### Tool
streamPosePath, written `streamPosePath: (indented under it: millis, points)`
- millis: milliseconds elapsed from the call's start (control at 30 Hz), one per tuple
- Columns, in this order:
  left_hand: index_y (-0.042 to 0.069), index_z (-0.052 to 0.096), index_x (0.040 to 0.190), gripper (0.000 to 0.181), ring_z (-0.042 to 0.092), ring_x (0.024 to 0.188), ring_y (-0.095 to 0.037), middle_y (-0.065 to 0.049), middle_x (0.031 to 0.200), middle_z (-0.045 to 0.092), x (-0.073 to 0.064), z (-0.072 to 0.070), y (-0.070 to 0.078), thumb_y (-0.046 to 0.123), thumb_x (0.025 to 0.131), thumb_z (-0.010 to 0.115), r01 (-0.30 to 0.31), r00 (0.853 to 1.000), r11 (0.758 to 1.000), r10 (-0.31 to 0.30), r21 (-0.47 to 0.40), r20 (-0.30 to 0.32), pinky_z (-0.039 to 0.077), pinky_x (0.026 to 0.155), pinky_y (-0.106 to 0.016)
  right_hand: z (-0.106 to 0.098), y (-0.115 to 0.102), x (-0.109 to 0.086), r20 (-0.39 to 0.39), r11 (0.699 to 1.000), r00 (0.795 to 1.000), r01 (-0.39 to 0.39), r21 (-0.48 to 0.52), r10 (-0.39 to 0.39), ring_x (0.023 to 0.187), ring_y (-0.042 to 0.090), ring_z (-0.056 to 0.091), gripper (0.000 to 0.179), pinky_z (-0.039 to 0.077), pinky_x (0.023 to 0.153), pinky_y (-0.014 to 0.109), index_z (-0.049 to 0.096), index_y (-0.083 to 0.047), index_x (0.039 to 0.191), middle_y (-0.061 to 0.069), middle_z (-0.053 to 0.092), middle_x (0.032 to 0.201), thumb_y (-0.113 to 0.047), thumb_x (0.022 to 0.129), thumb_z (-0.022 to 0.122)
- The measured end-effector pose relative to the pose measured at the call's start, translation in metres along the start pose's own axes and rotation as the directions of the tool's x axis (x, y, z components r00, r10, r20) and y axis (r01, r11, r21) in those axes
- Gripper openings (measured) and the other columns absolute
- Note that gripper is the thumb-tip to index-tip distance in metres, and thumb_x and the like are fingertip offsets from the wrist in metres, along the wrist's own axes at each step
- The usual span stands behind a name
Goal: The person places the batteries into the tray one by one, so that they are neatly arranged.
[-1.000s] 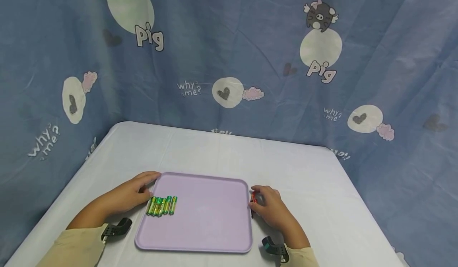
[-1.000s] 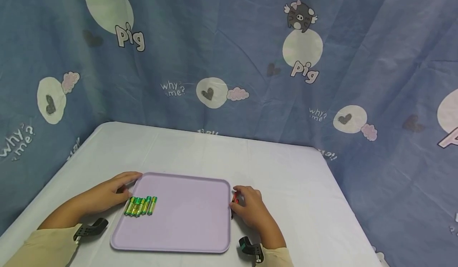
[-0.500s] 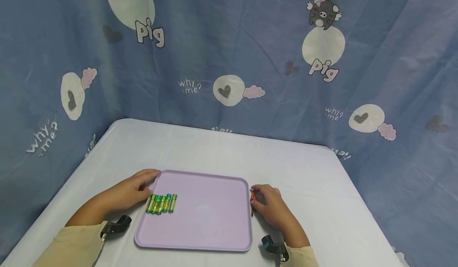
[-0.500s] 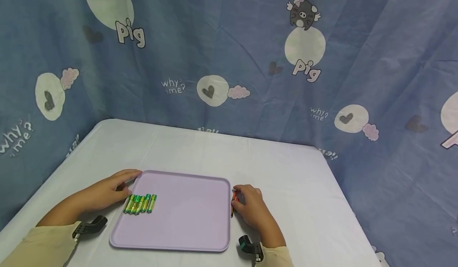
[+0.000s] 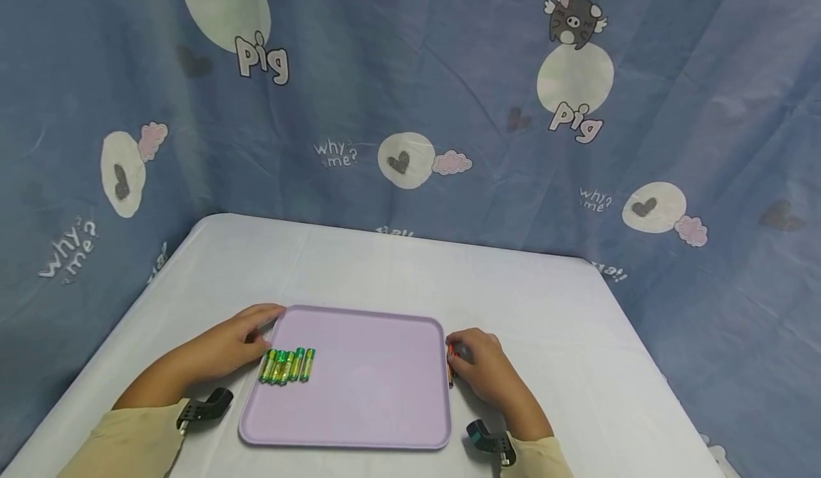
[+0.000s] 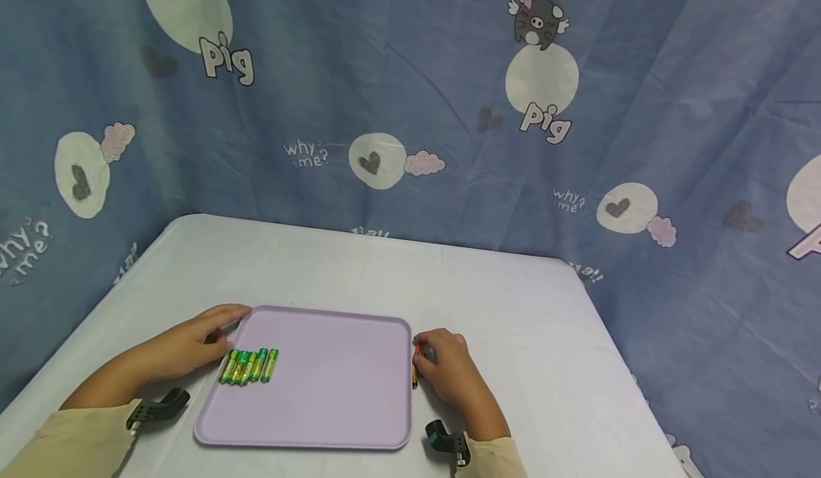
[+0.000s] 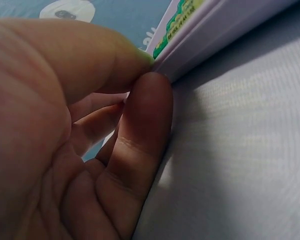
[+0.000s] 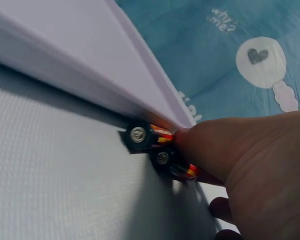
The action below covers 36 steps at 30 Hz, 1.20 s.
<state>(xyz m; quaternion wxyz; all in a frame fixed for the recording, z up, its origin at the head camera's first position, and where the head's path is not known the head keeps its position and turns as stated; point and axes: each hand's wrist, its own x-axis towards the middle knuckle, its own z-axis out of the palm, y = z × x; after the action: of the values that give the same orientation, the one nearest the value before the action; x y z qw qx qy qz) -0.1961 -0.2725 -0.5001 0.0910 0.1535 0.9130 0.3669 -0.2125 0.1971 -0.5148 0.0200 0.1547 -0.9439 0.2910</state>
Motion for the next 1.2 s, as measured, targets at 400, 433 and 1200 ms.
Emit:
streamPosePath:
  millis: [400,433,1200]
  points:
    - [0.006,0.041,0.159,0.062,0.030,0.151,-0.050,-0.021,0.165,0.033,-0.0002,-0.0007,0.0003,0.015,0.102,0.063,-0.003,1.000,1.000,0.003,-0.010,-0.005,0.026,0.116,-0.071,-0.0038,-0.0061,0.0026,-0.001,0.998,1.000,-0.016,-0.069,0.016,0.122,0.032,0.058,0.029,0.046,0.105,0.051,0.075,-0.014,0.118,0.004,0.070,0.125,-0.017,0.090,0.080]
    - [0.006,0.041,0.159,0.062,0.030,0.151,-0.050,-0.021,0.165,0.033,-0.0003,-0.0008,0.0004,0.015,0.102,0.063,-0.003,1.000,1.000,0.003,-0.013,-0.005,0.026,0.116,-0.071,-0.0037,-0.0060,0.0030,-0.003,0.997,1.000,-0.015,-0.072,0.015,0.121,0.031,0.058,0.028,0.046,0.105,0.050,0.075,-0.015,0.117,0.004,0.070,0.124,-0.016,0.089,0.080]
    - [0.007,0.041,0.160,0.063,0.037,0.147,-0.046,-0.019,0.165,0.034,-0.0005,0.0000,0.0005,0.018,0.102,0.065,0.004,1.000,1.000,-0.004,-0.002,0.000,0.029,0.115,-0.071,0.0034,-0.0055,0.0038,-0.063,0.994,0.998,-0.020,-0.108,0.013,0.099,0.020,0.055,0.011,0.048,0.089,0.042,0.075,-0.024,0.093,-0.003,0.061,0.098,-0.017,0.086,0.079]
